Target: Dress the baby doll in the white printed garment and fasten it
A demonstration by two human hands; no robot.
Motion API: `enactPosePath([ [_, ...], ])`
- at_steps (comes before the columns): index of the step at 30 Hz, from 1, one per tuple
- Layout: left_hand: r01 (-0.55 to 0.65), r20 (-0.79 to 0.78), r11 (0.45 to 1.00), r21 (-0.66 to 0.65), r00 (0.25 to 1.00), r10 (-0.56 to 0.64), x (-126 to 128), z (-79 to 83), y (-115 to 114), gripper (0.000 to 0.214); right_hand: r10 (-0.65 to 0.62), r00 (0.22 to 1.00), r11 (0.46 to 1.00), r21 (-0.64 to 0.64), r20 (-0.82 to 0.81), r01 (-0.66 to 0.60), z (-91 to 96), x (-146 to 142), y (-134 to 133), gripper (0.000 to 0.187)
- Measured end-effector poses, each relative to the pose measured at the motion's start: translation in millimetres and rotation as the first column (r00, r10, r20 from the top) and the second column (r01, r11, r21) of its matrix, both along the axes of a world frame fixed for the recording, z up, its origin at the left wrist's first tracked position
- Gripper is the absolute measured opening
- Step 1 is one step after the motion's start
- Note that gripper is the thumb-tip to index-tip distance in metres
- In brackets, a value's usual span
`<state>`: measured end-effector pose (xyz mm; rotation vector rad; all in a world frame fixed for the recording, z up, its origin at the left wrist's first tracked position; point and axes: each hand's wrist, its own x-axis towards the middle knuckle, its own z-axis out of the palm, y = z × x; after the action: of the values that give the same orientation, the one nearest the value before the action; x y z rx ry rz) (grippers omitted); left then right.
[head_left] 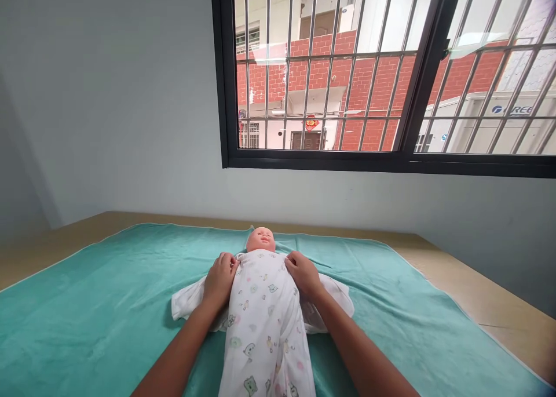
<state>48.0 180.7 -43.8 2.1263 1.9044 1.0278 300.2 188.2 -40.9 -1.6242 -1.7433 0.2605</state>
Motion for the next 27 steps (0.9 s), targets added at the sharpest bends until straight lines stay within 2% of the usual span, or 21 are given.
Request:
enactPosePath([
  [5, 0.117, 0.118, 0.993, 0.032, 0.986, -0.120, -5, 2.0, -6, 0.024, 0.058, 0.997, 0.997, 0.060, -0.041, -0.056, 1.1, -1, -11, 0.022],
  [11, 0.185, 0.219, 0.982, 0.029, 0.958, -0.187, -8, 3.3, -4, 0.030, 0.142, 0.984, 0.986, 0.099, -0.112, -0.131, 2.4, 2, -15, 0.017],
  [14, 0.248, 0.254, 0.969, -0.008, 0.938, -0.238, -13, 5.4, -3, 0.027, 0.178, 0.980, 0.978, 0.122, -0.086, -0.166, 2.5, 1, -17, 0.024],
  [17, 0.339, 0.287, 0.939, -0.065, 0.907, -0.308, -18, 10.9, -3, 0.019, 0.197, 0.978, 0.976, 0.103, -0.063, -0.190, 4.4, 1, -18, 0.033],
  [22, 0.517, 0.394, 0.837, -0.177, 0.817, -0.421, -24, 27.2, -13, 0.017, 0.203, 0.977, 0.979, 0.024, -0.062, -0.201, 6.2, 2, -12, 0.037],
  [27, 0.541, 0.298, 0.800, -0.259, 0.833, -0.467, -29, 38.6, -23, 0.026, 0.308, 0.945, 0.949, -0.033, -0.113, -0.313, 9.0, 11, -6, 0.031],
])
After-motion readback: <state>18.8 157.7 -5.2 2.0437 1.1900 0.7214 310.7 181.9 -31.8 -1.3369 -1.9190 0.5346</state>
